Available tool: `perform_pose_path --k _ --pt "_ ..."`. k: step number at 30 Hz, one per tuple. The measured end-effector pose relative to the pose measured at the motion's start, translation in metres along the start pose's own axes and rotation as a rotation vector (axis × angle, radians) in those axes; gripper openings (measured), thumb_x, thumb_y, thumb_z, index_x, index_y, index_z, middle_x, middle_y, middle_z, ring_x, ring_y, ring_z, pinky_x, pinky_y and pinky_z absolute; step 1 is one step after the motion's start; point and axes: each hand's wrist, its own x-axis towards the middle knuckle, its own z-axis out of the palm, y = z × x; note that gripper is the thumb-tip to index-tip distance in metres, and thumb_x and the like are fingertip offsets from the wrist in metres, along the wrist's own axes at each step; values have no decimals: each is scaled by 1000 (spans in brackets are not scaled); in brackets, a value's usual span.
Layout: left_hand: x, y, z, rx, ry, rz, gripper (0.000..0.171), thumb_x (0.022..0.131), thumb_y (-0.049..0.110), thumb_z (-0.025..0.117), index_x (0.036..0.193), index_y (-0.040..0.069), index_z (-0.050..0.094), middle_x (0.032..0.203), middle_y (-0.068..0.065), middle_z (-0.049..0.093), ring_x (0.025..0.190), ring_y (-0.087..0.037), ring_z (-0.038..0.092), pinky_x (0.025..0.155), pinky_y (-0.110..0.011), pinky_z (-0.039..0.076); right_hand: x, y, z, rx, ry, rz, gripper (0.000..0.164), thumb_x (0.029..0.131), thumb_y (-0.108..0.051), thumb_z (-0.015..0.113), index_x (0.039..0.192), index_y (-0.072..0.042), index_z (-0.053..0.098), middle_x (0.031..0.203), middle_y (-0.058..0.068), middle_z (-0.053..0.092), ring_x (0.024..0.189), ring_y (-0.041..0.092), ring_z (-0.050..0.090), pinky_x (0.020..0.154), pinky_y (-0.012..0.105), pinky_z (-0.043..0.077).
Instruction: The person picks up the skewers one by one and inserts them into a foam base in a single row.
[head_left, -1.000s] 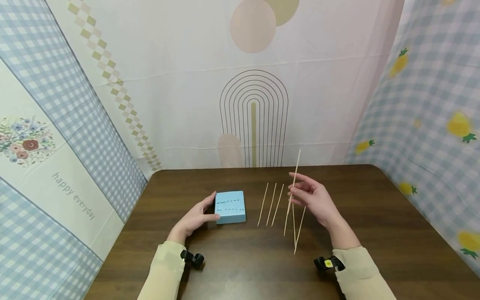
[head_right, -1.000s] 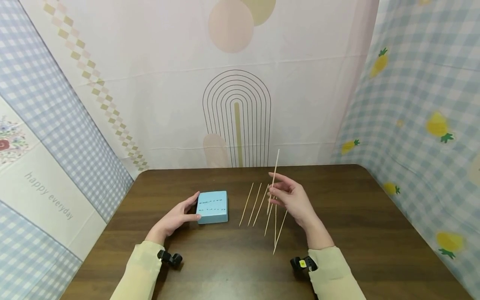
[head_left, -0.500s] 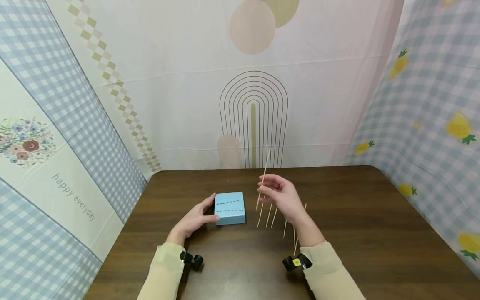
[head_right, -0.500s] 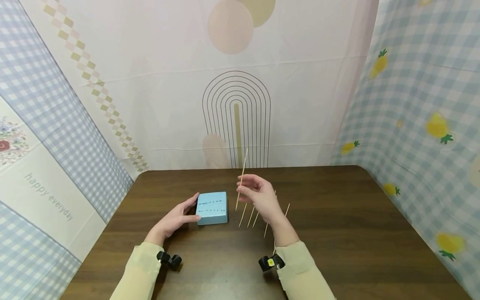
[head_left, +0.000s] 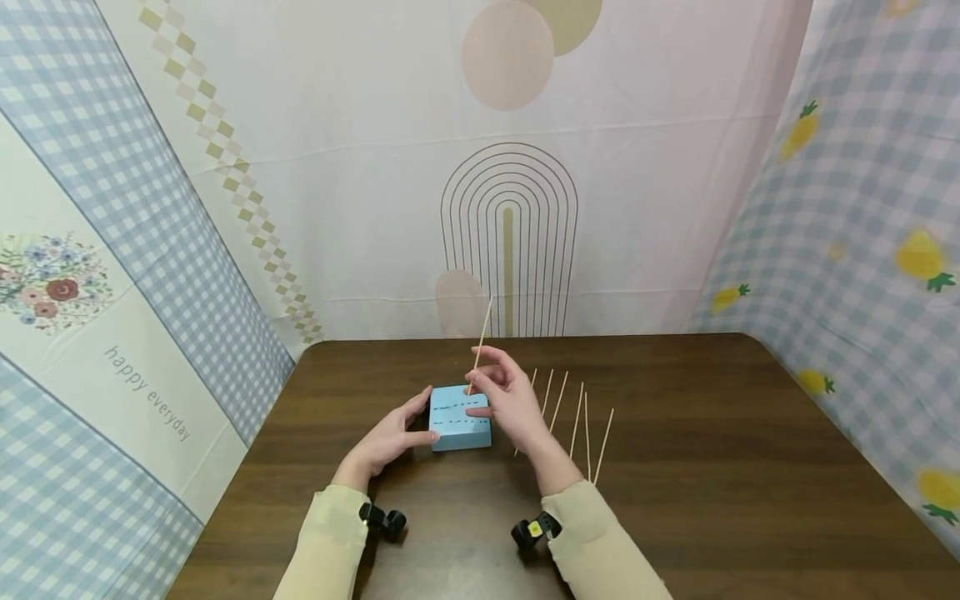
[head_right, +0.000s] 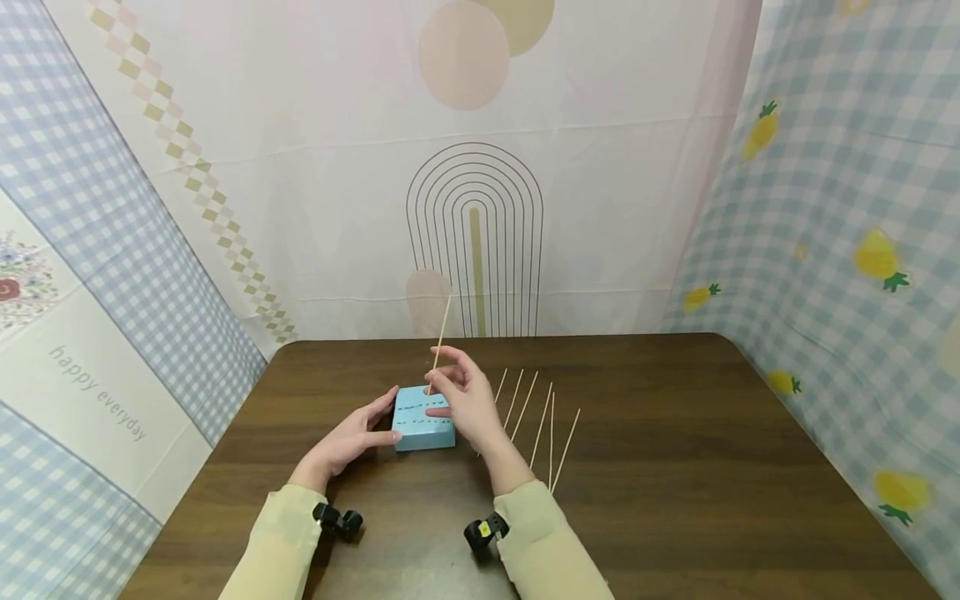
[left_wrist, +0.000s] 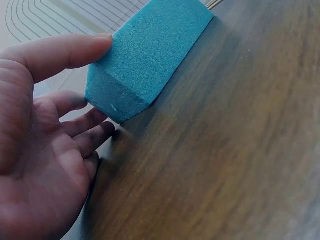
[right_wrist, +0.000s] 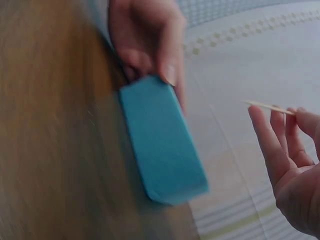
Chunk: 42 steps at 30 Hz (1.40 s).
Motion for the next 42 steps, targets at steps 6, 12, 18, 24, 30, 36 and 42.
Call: perform_pose_path --k 6,12,18,24,30,36,42 --pt "0 1 0 -12 -9 18 96 97 29 80 171 9 24 177 -14 21 163 -36 15 127 -62 14 2 11 21 -66 -18 -58 49 109 -3 60 153 -23 55 126 24 61 107 30 69 80 45 64" --pt "1 0 0 -25 -11 20 96 96 27 80 171 9 24 176 -13 22 163 -34 16 128 -60 14 1 21 32 -123 -38 -116 49 106 0 64 151 -18 58 122 18 63 106 27 68 84 43 64" --pt "1 -2 0 -24 -3 43 95 95 23 81 171 8 25 176 -14 25 162 -35 19 127 -60 17 -1 33 39 -106 -65 -95 32 106 -4 66 138 -5 65 120 16 64 108 26 66 86 45 63" --pt "1 -3 1 -29 -2 64 93 95 22 81 170 9 28 176 -11 25 162 -33 19 128 -60 16 -1 40 44 -65 -65 -73 28 106 -6 68 134 -1 67 122 20 64 110 24 65 91 50 61" --pt "0 -2 1 -20 5 52 91 96 24 80 171 14 29 175 -13 26 162 -35 20 126 -63 16 2 43 46 -81 -62 -83 25 105 -8 69 130 -3 70 120 18 67 108 21 65 93 53 60" --pt "0 -3 1 2 12 46 90 96 26 80 170 13 31 175 -12 28 161 -36 22 126 -65 16 3 45 46 -102 -79 -79 26 104 -8 71 130 -3 71 117 15 69 106 19 66 91 55 60" --pt "0 -3 1 -10 4 51 92 96 24 80 171 12 28 175 -14 26 161 -36 21 127 -63 16 3 43 44 -107 -81 -28 26 105 -8 70 131 -6 71 122 15 68 111 22 65 92 46 61"
